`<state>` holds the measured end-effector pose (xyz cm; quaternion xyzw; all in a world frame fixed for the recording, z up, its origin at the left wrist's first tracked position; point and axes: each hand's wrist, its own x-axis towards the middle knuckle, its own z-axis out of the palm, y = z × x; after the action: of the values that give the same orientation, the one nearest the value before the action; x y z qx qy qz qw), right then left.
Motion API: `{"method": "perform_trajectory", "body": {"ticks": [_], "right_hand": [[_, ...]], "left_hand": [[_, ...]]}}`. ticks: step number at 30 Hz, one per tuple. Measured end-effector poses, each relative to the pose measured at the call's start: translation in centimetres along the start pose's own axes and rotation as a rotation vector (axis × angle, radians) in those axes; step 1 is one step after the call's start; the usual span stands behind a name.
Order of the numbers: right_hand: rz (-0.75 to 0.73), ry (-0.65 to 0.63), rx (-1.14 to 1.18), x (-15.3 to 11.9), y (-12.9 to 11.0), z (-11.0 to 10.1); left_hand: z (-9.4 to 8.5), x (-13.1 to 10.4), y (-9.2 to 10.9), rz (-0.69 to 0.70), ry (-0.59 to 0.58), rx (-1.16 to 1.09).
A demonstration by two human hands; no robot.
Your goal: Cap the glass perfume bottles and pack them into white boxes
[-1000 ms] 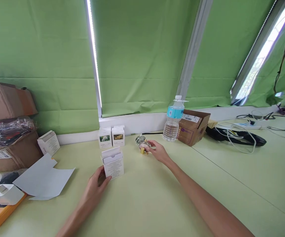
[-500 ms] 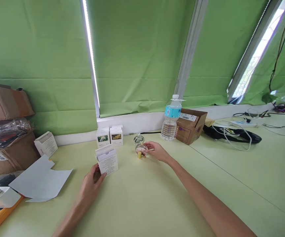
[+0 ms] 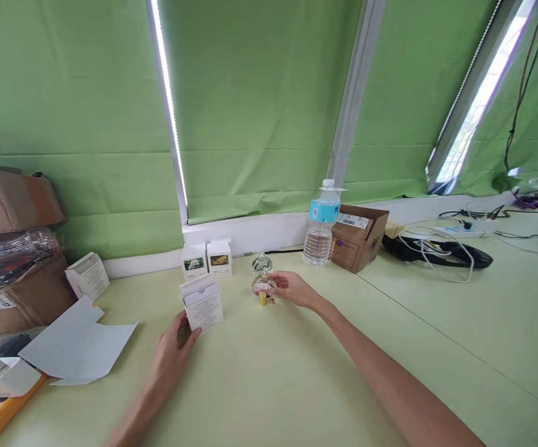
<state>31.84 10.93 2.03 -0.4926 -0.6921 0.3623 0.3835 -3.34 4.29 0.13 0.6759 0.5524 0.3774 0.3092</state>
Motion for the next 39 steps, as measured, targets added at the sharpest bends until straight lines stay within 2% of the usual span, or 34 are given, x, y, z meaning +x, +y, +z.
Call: {"method": "perform_trajectory", "body": {"ticks": [6, 13, 17, 19, 21, 23, 25, 27, 29, 32, 39], "right_hand": [[-0.016, 0.025, 0.018, -0.2, -0.7, 0.2], [-0.082, 0.015, 0.021, -0.9, -4.7, -0.7], [-0.066, -0.069, 0.076, -1.4, -6.3, 0.5], [-0.053, -0.135, 0.107, -1.6, -6.6, 1.7], [-0.052, -0.209, 0.135, -1.9, -6.6, 3.1], [-0.045, -0.274, 0.156, -2.2, -6.4, 4.5], [-0.031, -0.318, 0.161, -2.4, -6.1, 5.7], [-0.021, -0.338, 0.147, -2.7, -5.9, 6.6], [-0.023, -0.347, 0.121, -2.9, -5.9, 7.3], [-0.033, -0.347, 0.094, -3.1, -6.0, 7.9], [-0.038, -0.382, 0.082, -3.4, -6.4, 8.5]], "left_hand": [[0.0, 0.0, 0.1, 0.024, 0.022, 0.001], [-0.2, 0.0, 0.0, 0.022, 0.041, 0.025], [-0.1, -0.2, 0.0, 0.027, 0.018, 0.026], [0.0, -0.3, 0.1, 0.041, 0.106, 0.050], [-0.1, -0.6, 0.3, 0.084, 0.272, 0.099], [-0.3, -1.1, 0.5, 0.178, 0.420, 0.153], [-0.3, -1.8, 0.6, 0.323, 0.468, 0.198], [0.1, -2.5, 0.8, 0.452, 0.393, 0.241], [0.8, -3.1, 1.0, 0.494, 0.253, 0.270], [1.9, -3.7, 1.4, 0.427, 0.072, 0.253], [3.0, -3.5, 1.3, 0.158, -0.096, 0.095]]}}
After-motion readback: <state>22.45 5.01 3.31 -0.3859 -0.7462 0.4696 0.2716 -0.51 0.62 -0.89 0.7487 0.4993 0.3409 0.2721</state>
